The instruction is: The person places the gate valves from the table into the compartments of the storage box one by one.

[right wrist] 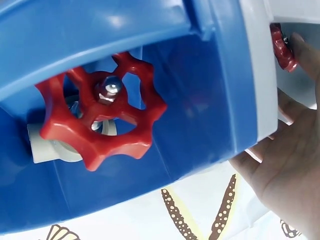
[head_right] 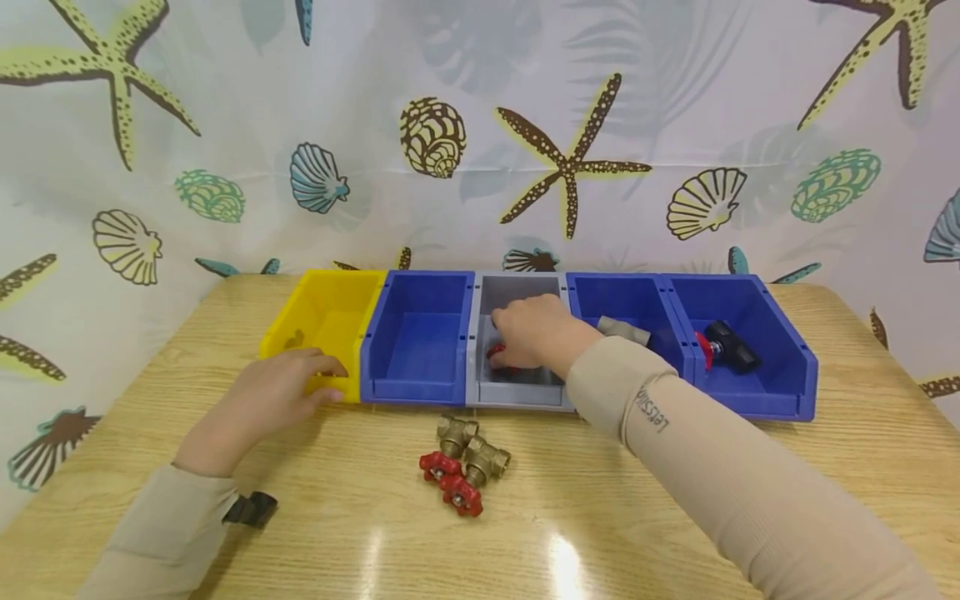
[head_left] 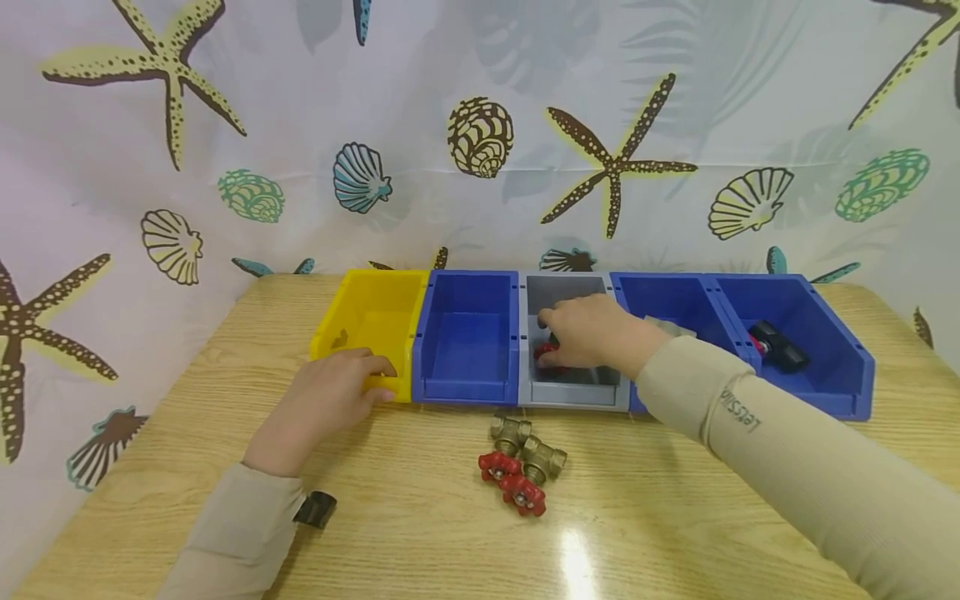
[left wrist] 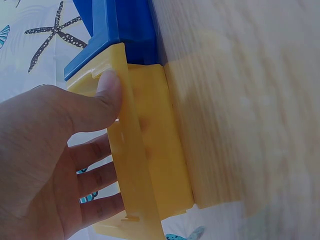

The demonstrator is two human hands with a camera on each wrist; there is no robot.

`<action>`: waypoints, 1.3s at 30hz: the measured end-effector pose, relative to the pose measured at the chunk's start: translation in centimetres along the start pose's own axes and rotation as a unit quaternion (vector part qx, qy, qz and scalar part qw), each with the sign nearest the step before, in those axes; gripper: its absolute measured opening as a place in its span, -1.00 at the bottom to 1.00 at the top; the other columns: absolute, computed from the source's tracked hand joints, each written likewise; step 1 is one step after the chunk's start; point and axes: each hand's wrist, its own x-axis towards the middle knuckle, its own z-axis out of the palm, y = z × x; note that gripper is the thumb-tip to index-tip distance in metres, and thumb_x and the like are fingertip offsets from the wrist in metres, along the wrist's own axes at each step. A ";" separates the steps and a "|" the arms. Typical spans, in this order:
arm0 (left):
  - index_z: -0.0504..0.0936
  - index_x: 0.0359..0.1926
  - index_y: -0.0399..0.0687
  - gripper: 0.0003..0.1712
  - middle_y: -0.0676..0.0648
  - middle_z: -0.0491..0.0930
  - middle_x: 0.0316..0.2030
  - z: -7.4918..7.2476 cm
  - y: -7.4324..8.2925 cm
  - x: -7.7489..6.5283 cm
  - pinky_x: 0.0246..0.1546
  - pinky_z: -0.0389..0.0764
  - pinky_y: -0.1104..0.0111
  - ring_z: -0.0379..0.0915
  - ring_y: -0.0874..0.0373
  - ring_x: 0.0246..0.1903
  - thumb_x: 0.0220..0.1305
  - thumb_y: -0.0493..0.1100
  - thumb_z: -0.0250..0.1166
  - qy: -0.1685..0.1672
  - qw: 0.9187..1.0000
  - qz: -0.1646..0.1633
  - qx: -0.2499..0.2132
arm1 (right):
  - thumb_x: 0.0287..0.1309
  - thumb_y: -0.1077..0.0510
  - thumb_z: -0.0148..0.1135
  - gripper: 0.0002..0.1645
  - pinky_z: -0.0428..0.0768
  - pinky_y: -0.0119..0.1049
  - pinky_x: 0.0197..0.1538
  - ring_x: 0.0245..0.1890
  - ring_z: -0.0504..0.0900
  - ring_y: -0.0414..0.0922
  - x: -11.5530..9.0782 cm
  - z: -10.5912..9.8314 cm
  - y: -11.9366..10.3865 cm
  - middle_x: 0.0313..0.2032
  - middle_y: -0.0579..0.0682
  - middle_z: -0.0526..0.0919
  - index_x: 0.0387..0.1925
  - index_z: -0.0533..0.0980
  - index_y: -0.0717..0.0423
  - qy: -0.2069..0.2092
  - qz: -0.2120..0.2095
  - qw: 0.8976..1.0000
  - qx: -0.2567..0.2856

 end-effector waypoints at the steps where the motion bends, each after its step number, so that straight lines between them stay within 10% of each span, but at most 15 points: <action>1: 0.72 -0.08 -0.03 -0.72 0.01 0.61 -0.27 0.0 0.0 0.0 -0.30 0.56 0.19 0.46 0.10 -0.34 0.24 -0.04 0.42 0.000 1.000 0.000 0.000 | 0.23 -0.29 0.26 -0.19 0.54 0.09 0.09 0.11 0.58 0.11 0.0 -0.1 0.0 0.16 0.18 0.57 0.29 0.43 0.19 0.001 -0.001 1.000 0.001; 13: 0.71 -0.09 -0.03 -0.72 0.03 0.59 -0.30 0.1 -0.1 0.1 -0.32 0.56 0.20 0.45 0.11 -0.37 0.24 -0.03 0.42 0.003 1.000 0.002 0.002 | 0.34 -0.17 0.20 -0.36 0.57 0.08 0.06 0.08 0.61 0.08 -1.0 -0.6 0.1 0.17 0.12 0.57 0.28 0.45 0.13 0.018 0.000 0.999 0.049; 20: 0.71 -0.09 -0.03 -0.73 0.03 0.58 -0.32 0.1 -0.1 0.1 -0.33 0.55 0.20 0.44 0.12 -0.38 0.23 -0.03 0.42 0.003 1.000 0.005 0.005 | 0.37 -0.05 0.20 -0.55 0.63 -0.02 -0.11 -0.17 0.69 -0.07 -2.7 -0.6 0.5 0.01 0.02 0.68 0.19 0.54 0.06 0.099 -0.003 0.989 0.112; 39: 0.71 -0.09 -0.03 -0.72 0.03 0.59 -0.32 0.1 -0.1 0.1 -0.33 0.55 0.21 0.44 0.12 -0.38 0.23 -0.03 0.43 0.000 1.000 0.002 0.006 | 0.34 0.01 0.24 -0.71 0.62 -0.05 -0.19 -0.09 0.66 -0.03 -6.6 0.6 1.5 -0.09 -0.06 0.70 0.01 0.66 -0.01 0.221 -0.030 0.965 0.136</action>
